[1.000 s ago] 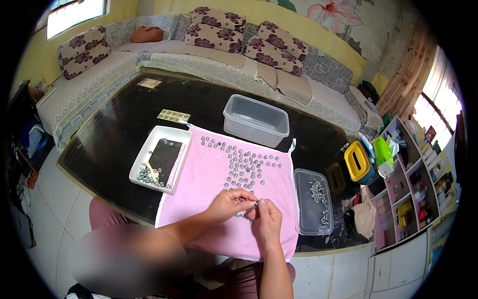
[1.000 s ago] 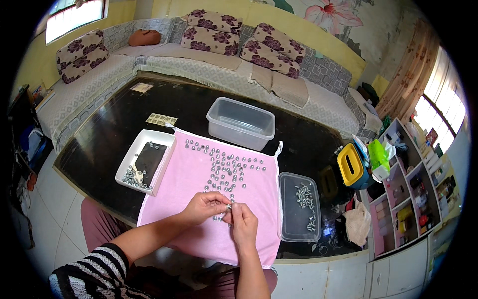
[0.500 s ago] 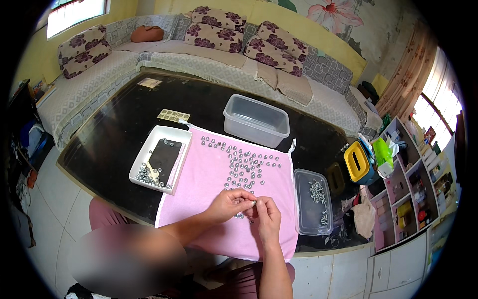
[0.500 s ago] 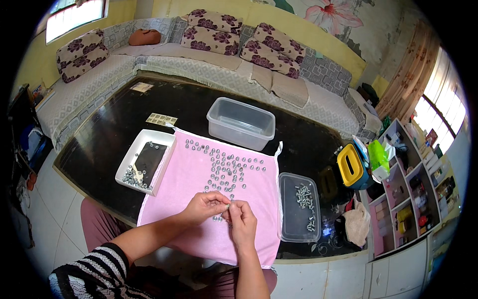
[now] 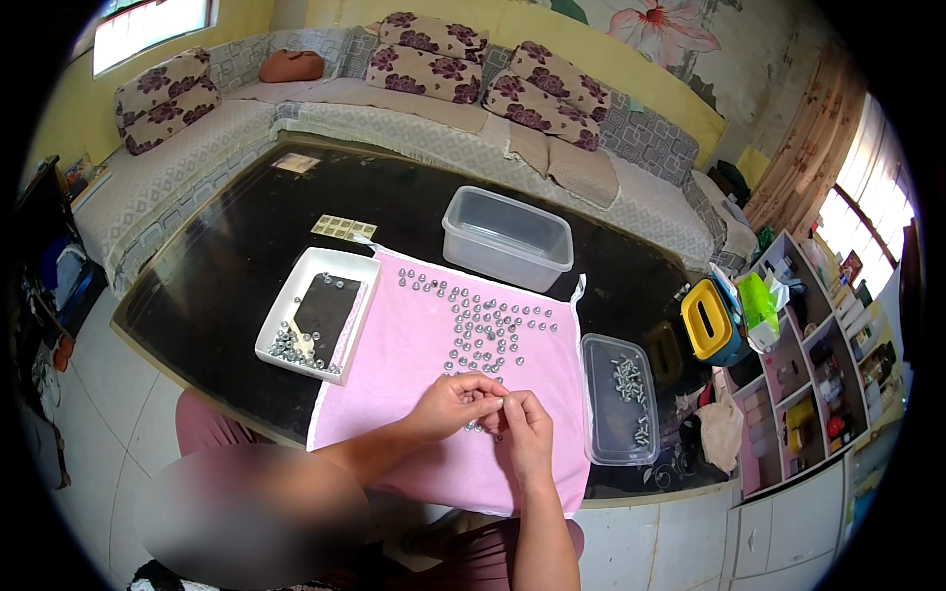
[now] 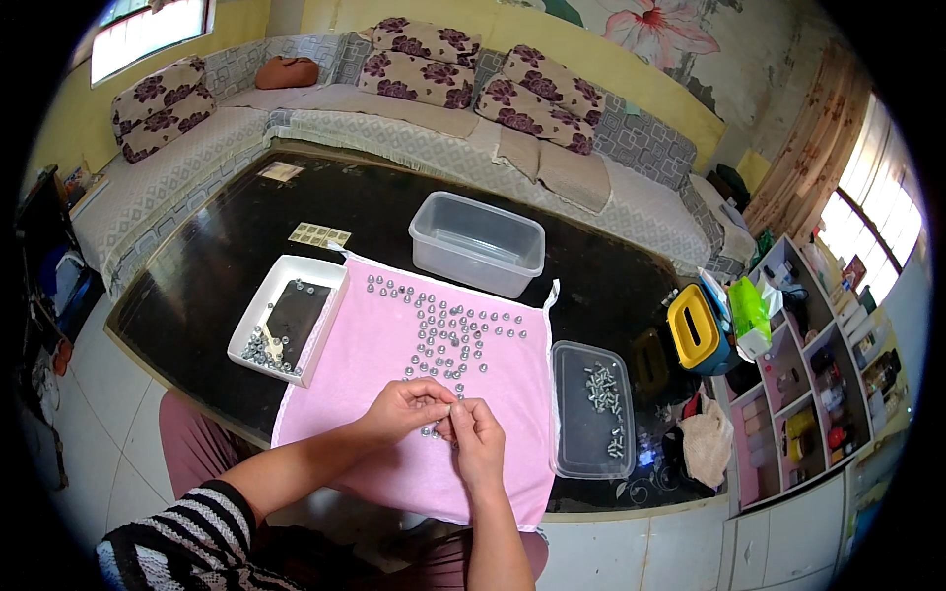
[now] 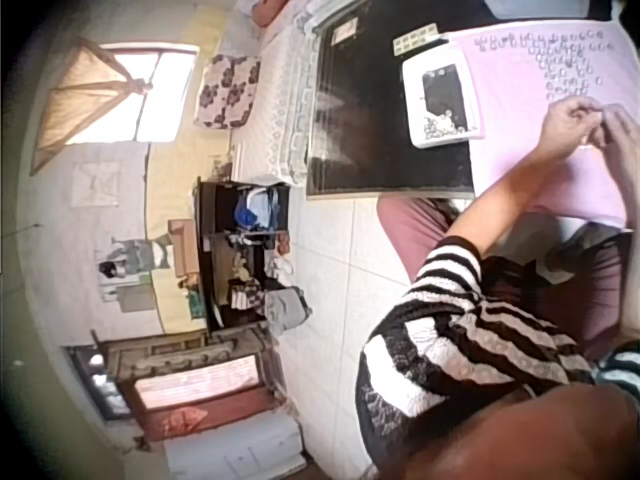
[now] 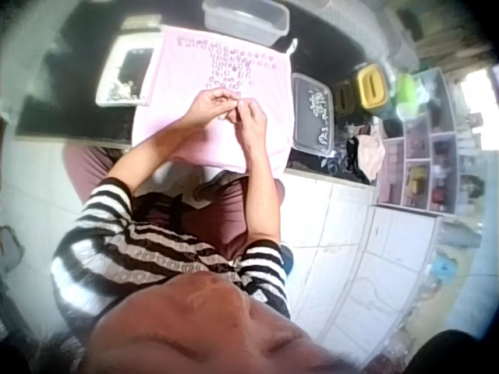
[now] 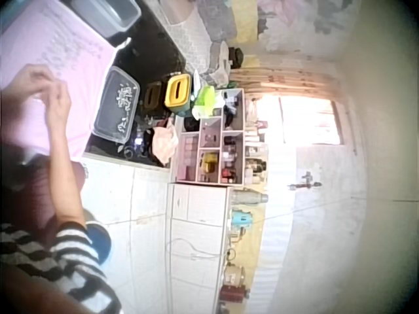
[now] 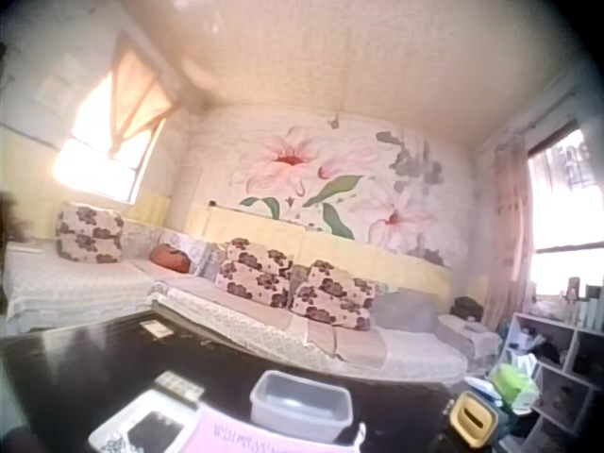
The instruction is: The person picks up small metal components from a tray and a pink cloth, joins the pieces together by hand, and arranges the assembled items in a T-shape on the cloth.
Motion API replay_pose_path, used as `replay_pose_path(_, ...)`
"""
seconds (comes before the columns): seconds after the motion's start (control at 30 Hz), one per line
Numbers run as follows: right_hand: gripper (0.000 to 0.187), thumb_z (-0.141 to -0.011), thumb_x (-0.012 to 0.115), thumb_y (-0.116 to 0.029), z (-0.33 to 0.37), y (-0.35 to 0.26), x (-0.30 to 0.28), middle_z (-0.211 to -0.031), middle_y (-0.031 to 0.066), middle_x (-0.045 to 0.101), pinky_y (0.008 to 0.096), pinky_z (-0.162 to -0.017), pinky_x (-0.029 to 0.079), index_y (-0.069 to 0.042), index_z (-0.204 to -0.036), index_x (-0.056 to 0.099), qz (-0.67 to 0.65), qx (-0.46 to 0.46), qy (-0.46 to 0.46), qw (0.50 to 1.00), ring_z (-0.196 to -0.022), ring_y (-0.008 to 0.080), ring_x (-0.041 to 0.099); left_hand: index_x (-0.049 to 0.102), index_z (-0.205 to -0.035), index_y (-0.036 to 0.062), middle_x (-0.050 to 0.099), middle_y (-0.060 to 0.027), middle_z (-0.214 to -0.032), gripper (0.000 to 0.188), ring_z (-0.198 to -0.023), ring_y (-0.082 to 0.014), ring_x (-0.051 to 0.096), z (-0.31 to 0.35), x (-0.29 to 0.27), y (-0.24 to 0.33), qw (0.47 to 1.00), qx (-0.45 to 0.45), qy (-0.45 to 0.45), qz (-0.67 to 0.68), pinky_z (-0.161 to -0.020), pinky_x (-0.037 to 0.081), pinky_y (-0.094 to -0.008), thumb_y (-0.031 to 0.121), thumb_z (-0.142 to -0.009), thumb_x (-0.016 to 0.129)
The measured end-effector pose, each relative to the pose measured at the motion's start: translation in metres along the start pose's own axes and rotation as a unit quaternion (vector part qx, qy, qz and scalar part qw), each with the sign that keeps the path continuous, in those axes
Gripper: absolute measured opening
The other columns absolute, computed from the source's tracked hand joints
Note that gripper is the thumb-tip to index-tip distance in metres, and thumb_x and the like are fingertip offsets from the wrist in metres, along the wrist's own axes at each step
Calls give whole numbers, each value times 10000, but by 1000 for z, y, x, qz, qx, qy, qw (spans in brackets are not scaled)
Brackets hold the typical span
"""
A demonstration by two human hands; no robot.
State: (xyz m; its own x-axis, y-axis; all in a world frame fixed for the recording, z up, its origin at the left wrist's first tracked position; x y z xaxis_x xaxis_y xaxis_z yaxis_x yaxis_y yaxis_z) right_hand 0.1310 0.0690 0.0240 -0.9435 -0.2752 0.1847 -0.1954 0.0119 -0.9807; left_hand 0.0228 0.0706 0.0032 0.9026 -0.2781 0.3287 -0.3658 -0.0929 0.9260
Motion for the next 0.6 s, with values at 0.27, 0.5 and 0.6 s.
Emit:
replay_pose_path(0.27, 325, -920, 426, -245, -2, 5, -3, -615, 35, 528, 201, -514, 385, -7, -722, 528, -28, -11, 3, 1000, -540, 77, 470, 570, -966, -5, 585, -34, -824, 135, -742, -85, 556, 1, 6, 10, 1000, 10, -1, 8, -676, 449, -221, 36, -841, 537)
replay_pose_path(0.5, 300, -925, 413, -245, 0, -1, 2, -634, 39, 537, 194, -527, 387, -10, -770, 517, -3, -5, -10, 1000, -573, 76, 484, 563, -969, 3, 597, -39, -726, 136, -624, -75, 553, 0, 6, 8, 999, 37, 5, 3, -577, 445, -202, 55, -847, 532)
replay_pose_path(0.6, 287, -925, 415, -236, 1, 1, 1, -633, 38, 537, 192, -529, 386, -11, -779, 517, -13, 6, -27, 1000, -575, 75, 481, 559, -966, -4, 592, -42, -817, 131, -729, -84, 560, 1, 5, 8, 1000, 11, -5, -6, -661, 455, -216, 36, -844, 534)
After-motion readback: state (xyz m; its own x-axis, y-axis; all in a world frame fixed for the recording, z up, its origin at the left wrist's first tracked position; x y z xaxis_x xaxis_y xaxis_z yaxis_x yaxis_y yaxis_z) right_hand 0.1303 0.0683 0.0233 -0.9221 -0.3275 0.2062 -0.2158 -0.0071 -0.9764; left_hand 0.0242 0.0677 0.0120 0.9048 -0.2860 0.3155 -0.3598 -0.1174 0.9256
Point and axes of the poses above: each hand's wrist, its own z-axis away from the middle knuckle, its own x-axis out of the palm, y = z × x, the point moved 7 cm from there along -z, towards the middle knuckle
